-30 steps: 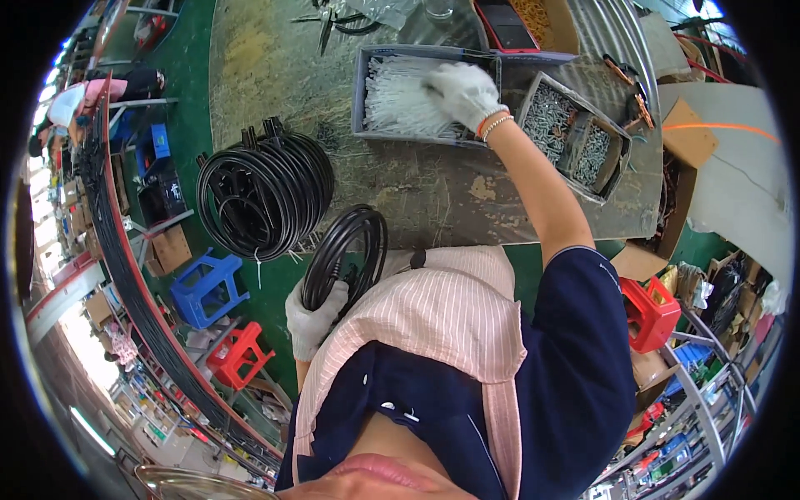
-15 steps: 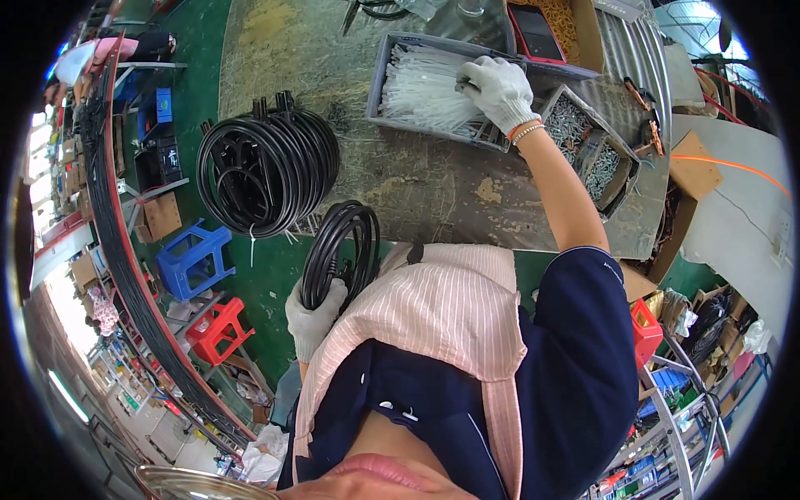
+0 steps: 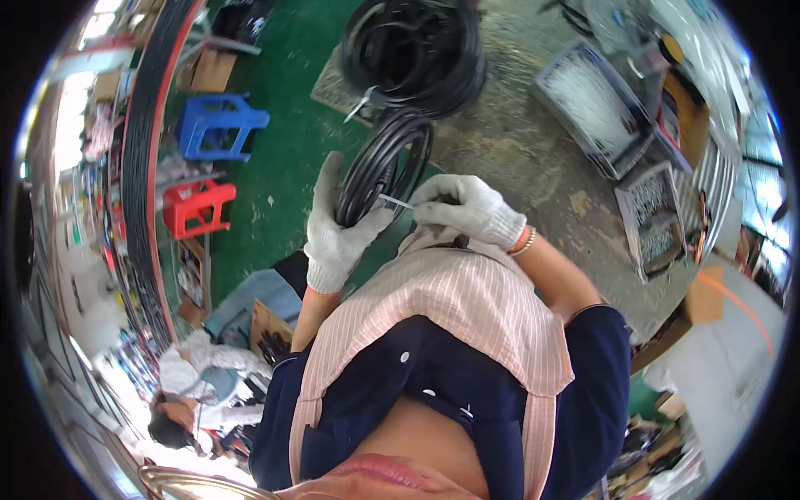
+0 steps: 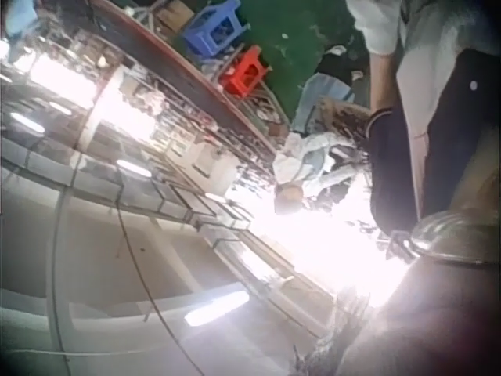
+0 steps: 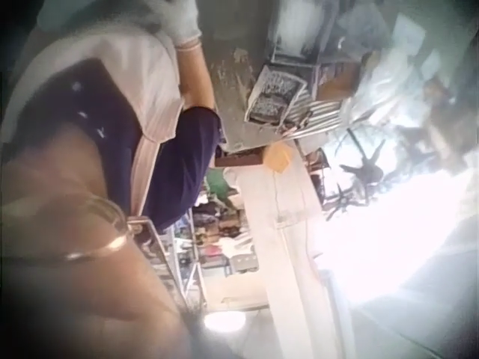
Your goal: The person bundles black electrical cables by securing them with zip ties, then trims the excess zip tie material with wire cutters.
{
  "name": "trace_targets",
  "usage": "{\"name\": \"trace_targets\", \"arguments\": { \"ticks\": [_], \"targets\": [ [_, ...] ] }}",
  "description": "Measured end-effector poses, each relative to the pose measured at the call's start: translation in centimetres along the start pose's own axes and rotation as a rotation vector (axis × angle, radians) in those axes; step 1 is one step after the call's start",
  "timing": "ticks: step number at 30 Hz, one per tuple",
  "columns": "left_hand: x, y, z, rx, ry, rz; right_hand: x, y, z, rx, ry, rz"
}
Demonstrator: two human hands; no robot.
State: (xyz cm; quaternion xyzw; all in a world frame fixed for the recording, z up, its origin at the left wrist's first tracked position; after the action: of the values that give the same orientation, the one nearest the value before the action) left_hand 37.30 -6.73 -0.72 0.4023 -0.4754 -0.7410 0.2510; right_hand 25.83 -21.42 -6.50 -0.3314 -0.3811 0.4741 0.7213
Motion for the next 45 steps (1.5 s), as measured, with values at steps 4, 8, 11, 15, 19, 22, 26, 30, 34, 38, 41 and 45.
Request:
{"name": "trace_targets", "arguments": {
  "ticks": [4, 8, 11, 15, 19, 22, 26, 30, 34, 38, 41, 45],
  "targets": [
    [-3.7, 0.6, 1.6, 0.024, 0.073, -0.048, 5.6, -0.8, -2.6, -0.166, -0.041, -0.27],
    [-6.2, -0.8, 3.4, 0.073, 0.036, -0.102, 8.4, -0.3, -4.1, -0.184, -0.123, -0.194],
    [-7.3, -2.8, 4.3, 0.014, 0.018, 0.107, 9.8, -0.9, -3.5, -0.185, -0.053, -0.149],
    [-8.3, -3.3, 4.7, 0.057, 0.022, 0.085, 10.2, -1.0, -2.7, -0.151, -0.099, -0.318],
    [-8.3, -2.7, 4.6, 0.081, 0.014, 0.025, 11.3, -2.7, -2.8, -0.208, -0.202, -0.486],
    [-8.3, -3.0, 4.9, 0.112, 0.104, 0.034, 11.5, -5.2, -2.1, -0.458, -0.059, 0.079],
    [-7.7, -3.3, 4.8, 0.226, 0.18, -0.015, 11.3, -5.9, -2.0, -0.357, 0.087, 0.087],
    [-7.4, -2.7, 4.7, 0.263, 0.135, -0.062, 12.0, -6.0, -2.4, -0.207, -0.071, -0.085],
    [-7.2, -3.0, 4.8, 0.237, 0.105, -0.011, 11.8, -5.8, -2.5, -0.183, -0.081, -0.186],
    [-6.9, -3.1, 5.0, 0.249, 0.117, -0.017, 11.7, -5.7, -2.4, -0.205, 0.012, -0.147],
    [-6.7, -3.0, 5.3, 0.27, 0.127, -0.043, 11.3, -5.9, -2.1, -0.196, 0.027, -0.092],
    [-6.8, -2.5, 5.6, 0.291, 0.135, -0.058, 11.4, -5.6, -2.1, -0.198, 0.018, -0.107]
  ]
}}
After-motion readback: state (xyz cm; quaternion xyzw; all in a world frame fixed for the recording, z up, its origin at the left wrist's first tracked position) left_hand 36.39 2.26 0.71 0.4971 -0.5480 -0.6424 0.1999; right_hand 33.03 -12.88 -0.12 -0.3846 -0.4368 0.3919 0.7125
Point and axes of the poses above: each hand's wrist, its own z-axis away from the middle knuckle, its own x-axis out of the palm, y = z × x, the point moved 6 cm from there along -z, towards the middle knuckle, and after that the axes turned 7 degrees about y, right-handed, at the moved point
